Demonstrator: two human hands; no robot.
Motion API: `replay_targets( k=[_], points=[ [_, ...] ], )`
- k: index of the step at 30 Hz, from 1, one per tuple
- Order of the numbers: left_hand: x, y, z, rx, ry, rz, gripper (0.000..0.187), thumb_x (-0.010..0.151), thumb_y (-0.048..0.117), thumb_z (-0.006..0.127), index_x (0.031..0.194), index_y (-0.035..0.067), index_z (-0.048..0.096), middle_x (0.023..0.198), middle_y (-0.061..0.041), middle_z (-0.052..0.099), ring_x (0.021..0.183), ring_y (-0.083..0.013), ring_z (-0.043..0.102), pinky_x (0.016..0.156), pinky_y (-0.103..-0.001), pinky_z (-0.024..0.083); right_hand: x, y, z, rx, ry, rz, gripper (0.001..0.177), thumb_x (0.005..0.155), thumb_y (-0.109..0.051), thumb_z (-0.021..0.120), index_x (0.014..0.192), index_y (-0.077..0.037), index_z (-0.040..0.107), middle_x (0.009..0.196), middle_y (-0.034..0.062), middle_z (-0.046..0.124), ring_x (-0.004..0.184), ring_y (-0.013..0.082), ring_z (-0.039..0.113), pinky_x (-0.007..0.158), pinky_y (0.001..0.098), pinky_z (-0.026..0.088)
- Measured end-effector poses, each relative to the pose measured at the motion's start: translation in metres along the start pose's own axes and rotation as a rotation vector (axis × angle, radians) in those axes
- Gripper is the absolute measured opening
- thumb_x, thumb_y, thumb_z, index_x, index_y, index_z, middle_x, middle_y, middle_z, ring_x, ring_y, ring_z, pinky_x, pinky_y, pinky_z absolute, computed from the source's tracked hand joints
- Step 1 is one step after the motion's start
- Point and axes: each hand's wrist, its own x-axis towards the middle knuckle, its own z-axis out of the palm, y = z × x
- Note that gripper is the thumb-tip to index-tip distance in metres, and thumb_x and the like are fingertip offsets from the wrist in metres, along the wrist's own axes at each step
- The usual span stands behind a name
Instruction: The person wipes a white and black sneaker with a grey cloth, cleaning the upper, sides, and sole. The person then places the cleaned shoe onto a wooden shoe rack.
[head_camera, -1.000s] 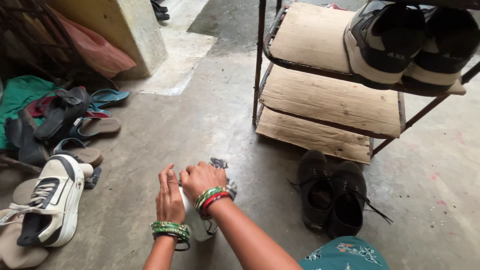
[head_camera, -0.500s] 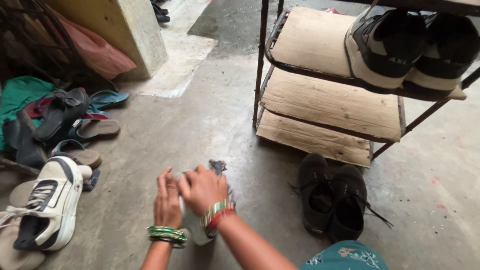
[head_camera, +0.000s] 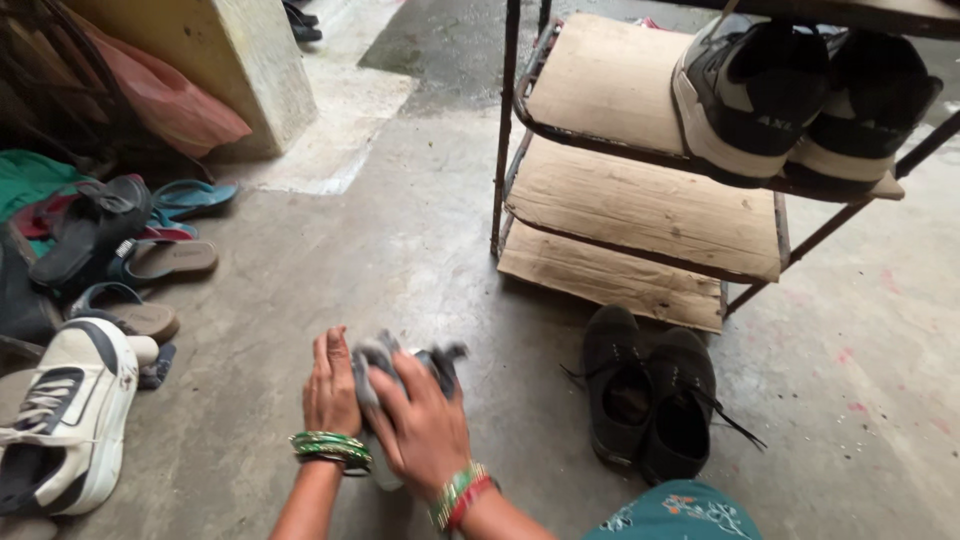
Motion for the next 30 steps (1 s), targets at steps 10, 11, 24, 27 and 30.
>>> replay_targets(
  k=[10, 11, 24, 27, 30],
  points=[
    [-0.002, -0.007, -0.014, -0.001, -0.026, -0.043, 0.072, 0.099, 0.065, 0.017, 0.146, 0.019, 0.048, 0.128, -0.023, 0.067, 0.112, -0.0469, 0.065, 0.089, -0.052, 0.052, 0.048, -0.007, 0.022, 0.026, -0.288, 0.349, 0.03, 0.098, -0.041, 0.057, 0.11, -0.017, 0.072, 0.105, 0.0098, 0.068, 0.099, 0.0299, 0.066, 0.088, 0.0511, 0.045],
    [0.0, -0.008, -0.017, -0.015, -0.025, -0.042, 0.073, 0.098, 0.066, 0.017, 0.146, 0.019, 0.047, 0.13, -0.023, 0.065, 0.111, -0.0473, 0.065, 0.088, -0.052, 0.052, 0.03, -0.009, 0.018, 0.099, -0.199, 0.263, 0.029, 0.1, -0.038, 0.058, 0.116, -0.018, 0.071, 0.108, 0.0083, 0.068, 0.102, 0.0282, 0.066, 0.09, 0.0497, 0.047],
    [-0.01, 0.003, -0.012, 0.053, -0.049, -0.02, 0.074, 0.097, 0.065, 0.018, 0.142, 0.018, 0.051, 0.115, -0.025, 0.072, 0.107, -0.0446, 0.069, 0.086, -0.051, 0.053, 0.077, -0.004, 0.01, -0.035, -0.567, 0.56, 0.032, 0.101, -0.043, 0.055, 0.111, -0.019, 0.073, 0.112, 0.0124, 0.068, 0.105, 0.0321, 0.065, 0.095, 0.051, 0.044],
    [-0.006, 0.006, -0.012, 0.019, -0.021, -0.009, 0.07, 0.1, 0.062, 0.019, 0.141, 0.015, 0.052, 0.113, -0.025, 0.072, 0.103, -0.0442, 0.07, 0.086, -0.051, 0.052, 0.077, -0.001, 0.015, -0.051, -0.506, 0.533, 0.032, 0.102, -0.043, 0.053, 0.109, -0.019, 0.073, 0.109, 0.0122, 0.069, 0.103, 0.0316, 0.067, 0.092, 0.0501, 0.045],
    [-0.001, 0.007, -0.012, 0.005, -0.012, -0.078, 0.069, 0.1, 0.06, 0.017, 0.14, 0.016, 0.052, 0.115, -0.024, 0.071, 0.102, -0.0431, 0.07, 0.085, -0.05, 0.053, 0.03, -0.009, 0.017, 0.024, -0.185, 0.343, 0.03, 0.099, -0.037, 0.057, 0.118, -0.018, 0.069, 0.117, 0.0102, 0.067, 0.11, 0.029, 0.065, 0.094, 0.0494, 0.044]
  ],
)
